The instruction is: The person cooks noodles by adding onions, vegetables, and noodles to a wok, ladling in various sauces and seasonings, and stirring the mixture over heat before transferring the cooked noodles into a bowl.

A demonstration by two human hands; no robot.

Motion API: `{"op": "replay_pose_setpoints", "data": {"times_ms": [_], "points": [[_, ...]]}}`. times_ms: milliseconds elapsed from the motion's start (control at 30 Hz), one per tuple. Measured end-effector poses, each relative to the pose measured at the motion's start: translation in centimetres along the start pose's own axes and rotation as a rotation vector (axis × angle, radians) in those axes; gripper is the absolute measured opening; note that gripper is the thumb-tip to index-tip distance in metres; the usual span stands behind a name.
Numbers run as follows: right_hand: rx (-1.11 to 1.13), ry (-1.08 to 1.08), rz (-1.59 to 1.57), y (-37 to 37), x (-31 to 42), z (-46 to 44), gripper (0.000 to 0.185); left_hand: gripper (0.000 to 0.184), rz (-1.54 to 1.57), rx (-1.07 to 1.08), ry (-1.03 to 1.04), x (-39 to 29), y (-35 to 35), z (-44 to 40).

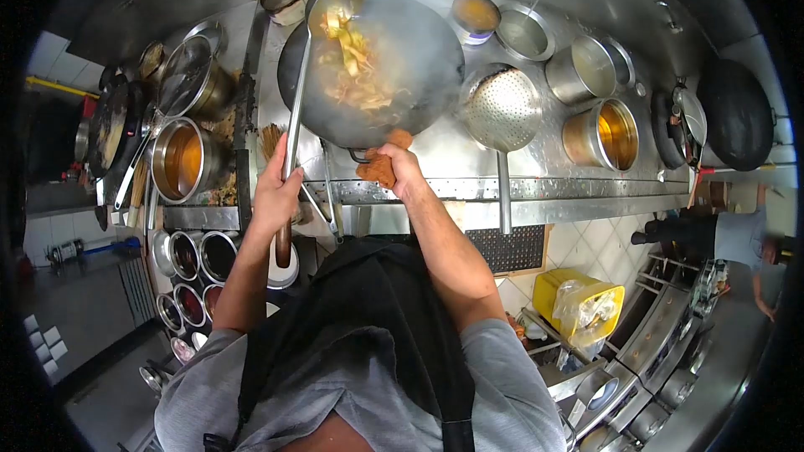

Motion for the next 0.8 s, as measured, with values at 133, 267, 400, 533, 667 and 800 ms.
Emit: {"op": "replay_pose_setpoints", "data": {"times_ms": [133, 267, 400, 533, 667, 800], "points": [[0.079, -0.019, 0.021, -1.3, -0.1, -1.0, 0.036, 0.071, -0.212, -0.196, 0.397, 5.0, 2.8, 1.6], [0.132, -0.034, 0.07, -1.9, 0.7, -0.6, 0.038, 0.076, -0.379, -0.155, 0.093, 13.0, 7.3, 2.9], [0.121, -0.062, -0.016, -3.1, 2.2, -0.4, 0.032, 0.075, -0.34, -0.202, 0.065, 12.0, 9.5, 5.0], [0.161, -0.048, 0.057, -4.7, 3.3, 0.7, 0.023, 0.074, -0.265, -0.412, 0.262, 11.8, 13.3, 6.7], [0.312, -0.074, 0.098, -7.2, 3.4, -1.9, 0.023, 0.07, -0.175, -0.417, 0.156, 11.5, 17.1, 7.3], [0.331, -0.158, 0.146, -9.8, 3.7, 3.4, 0.028, 0.07, 0.58, -0.358, -0.382, 4.5, 18.5, 17.6]]}}
Point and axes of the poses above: each hand's wrist, its own z-axis away from the middle knuckle, its own y-axis out of the palm, x = y × z, the point moved 7 cm from there along -z, towards the middle knuckle, and after that the axes turned 8 degrees about z, right-handed, at the moved point
